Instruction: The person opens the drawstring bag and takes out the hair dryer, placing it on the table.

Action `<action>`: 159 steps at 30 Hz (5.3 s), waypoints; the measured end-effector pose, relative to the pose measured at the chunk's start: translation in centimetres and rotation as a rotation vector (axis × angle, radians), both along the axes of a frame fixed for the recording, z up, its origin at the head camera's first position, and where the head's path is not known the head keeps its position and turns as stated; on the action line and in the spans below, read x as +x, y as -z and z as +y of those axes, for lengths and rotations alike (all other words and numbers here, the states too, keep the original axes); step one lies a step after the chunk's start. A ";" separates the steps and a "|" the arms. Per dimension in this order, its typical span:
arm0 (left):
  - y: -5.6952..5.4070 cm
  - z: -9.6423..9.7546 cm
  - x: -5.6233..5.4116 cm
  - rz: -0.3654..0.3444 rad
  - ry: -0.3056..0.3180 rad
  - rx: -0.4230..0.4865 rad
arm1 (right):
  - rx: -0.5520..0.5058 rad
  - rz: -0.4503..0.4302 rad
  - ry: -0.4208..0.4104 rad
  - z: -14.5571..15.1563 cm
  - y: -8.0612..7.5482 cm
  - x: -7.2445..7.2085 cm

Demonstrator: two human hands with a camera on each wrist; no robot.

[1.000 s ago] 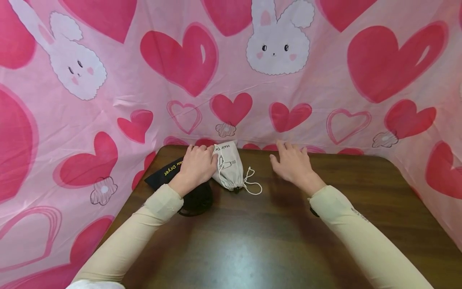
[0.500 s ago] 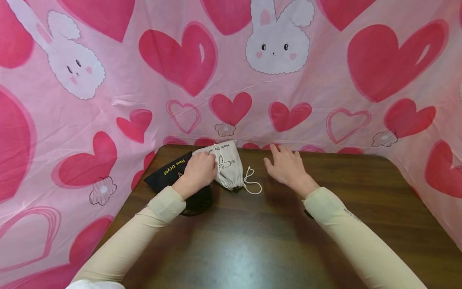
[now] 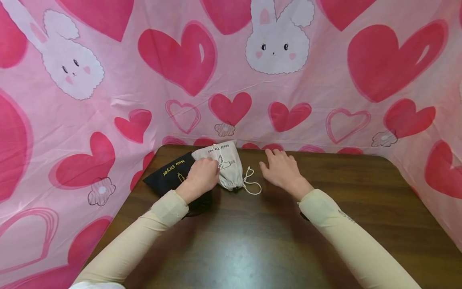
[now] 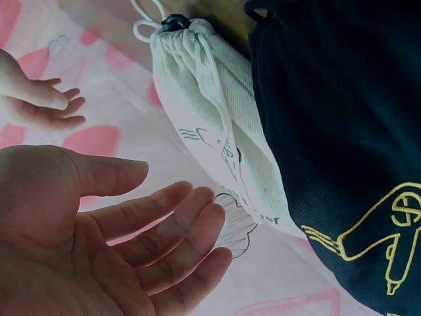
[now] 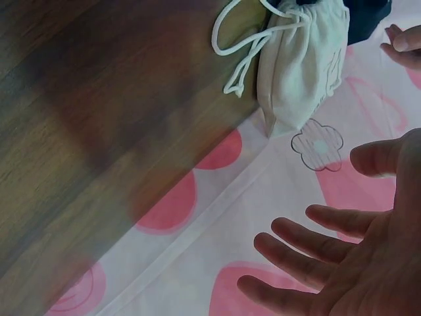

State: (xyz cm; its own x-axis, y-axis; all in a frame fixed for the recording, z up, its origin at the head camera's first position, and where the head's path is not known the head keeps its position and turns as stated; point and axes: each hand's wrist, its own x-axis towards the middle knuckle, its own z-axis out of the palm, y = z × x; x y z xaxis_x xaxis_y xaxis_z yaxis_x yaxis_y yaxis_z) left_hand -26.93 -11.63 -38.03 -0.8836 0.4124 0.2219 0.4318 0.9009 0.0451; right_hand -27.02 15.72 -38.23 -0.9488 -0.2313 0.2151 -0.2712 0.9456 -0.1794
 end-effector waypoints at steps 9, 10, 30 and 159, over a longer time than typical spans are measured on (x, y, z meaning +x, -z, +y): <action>0.7 0.2 0.2 0.002 0.000 -0.043 | 0.001 0.001 -0.009 -0.7 0.6 0.1; 0.8 0.3 0.2 -0.001 0.000 -0.044 | 0.002 -0.001 -0.011 -0.8 0.7 0.1; 1.7 1.2 0.2 -0.039 -0.043 -0.029 | 0.006 0.002 -0.055 -2.7 2.0 0.3; 4.9 3.6 0.0 -0.269 -0.125 -0.050 | -0.054 -0.040 -0.166 -7.1 5.9 -0.2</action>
State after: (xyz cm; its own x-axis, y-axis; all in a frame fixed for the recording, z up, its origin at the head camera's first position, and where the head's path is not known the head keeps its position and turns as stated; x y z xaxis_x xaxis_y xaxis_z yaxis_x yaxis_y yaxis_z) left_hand -26.89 -8.06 -42.93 -0.9524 0.3016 -0.0448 0.2963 0.9501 0.0975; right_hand -27.17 8.60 -44.13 -0.9066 -0.3746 0.1942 -0.4144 0.8773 -0.2421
